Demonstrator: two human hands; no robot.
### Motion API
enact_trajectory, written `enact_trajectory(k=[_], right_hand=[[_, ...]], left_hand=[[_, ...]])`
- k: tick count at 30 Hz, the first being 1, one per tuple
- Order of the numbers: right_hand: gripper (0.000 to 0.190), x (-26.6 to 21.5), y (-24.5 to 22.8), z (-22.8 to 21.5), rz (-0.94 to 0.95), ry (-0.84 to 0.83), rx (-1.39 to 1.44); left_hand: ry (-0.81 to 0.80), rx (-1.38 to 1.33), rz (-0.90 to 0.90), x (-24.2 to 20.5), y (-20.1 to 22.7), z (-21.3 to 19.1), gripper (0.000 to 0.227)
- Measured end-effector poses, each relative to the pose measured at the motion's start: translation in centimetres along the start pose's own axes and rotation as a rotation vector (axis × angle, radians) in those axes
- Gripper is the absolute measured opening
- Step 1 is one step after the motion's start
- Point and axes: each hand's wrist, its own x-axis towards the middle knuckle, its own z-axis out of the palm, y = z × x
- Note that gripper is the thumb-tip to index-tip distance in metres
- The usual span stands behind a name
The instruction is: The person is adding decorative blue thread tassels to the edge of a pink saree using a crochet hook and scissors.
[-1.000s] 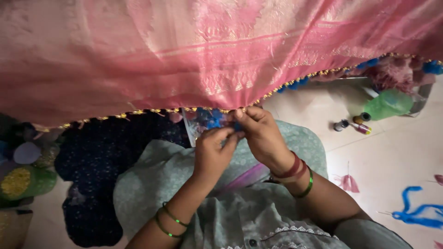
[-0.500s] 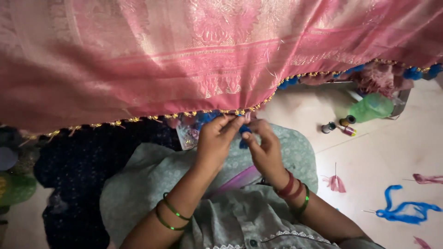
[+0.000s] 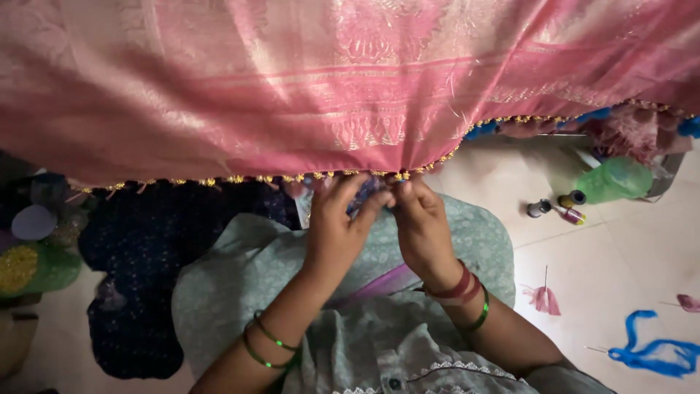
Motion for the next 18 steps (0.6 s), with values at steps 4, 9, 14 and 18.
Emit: enact_trajectory(k=[4, 9, 14, 18], right_hand=[[0.028, -1.1, -0.8, 0.6, 0.017, 0.044, -0.085], [0.030, -2.3, 0.5, -3.3, -0.003, -0.041, -0.245], [0.023, -2.7, -1.5, -4.4, -0.101, -0.034, -0.854], [0.018, -1.1, -6.1, -3.4, -0.313, -0.045, -1.125]], left_hand=[[-0.261, -0.428, -0.301, -0.4, -2.1, 2.1, 0.023], [-0.366, -0.839, -0.700, 0.4, -1.1, 2.8, 0.024], [-0.265, -0.833, -0.633, 0.0, -1.6, 3.5, 0.023], [-0.252, -0.809, -0.587, 0.2, -2.0, 3.8, 0.023]])
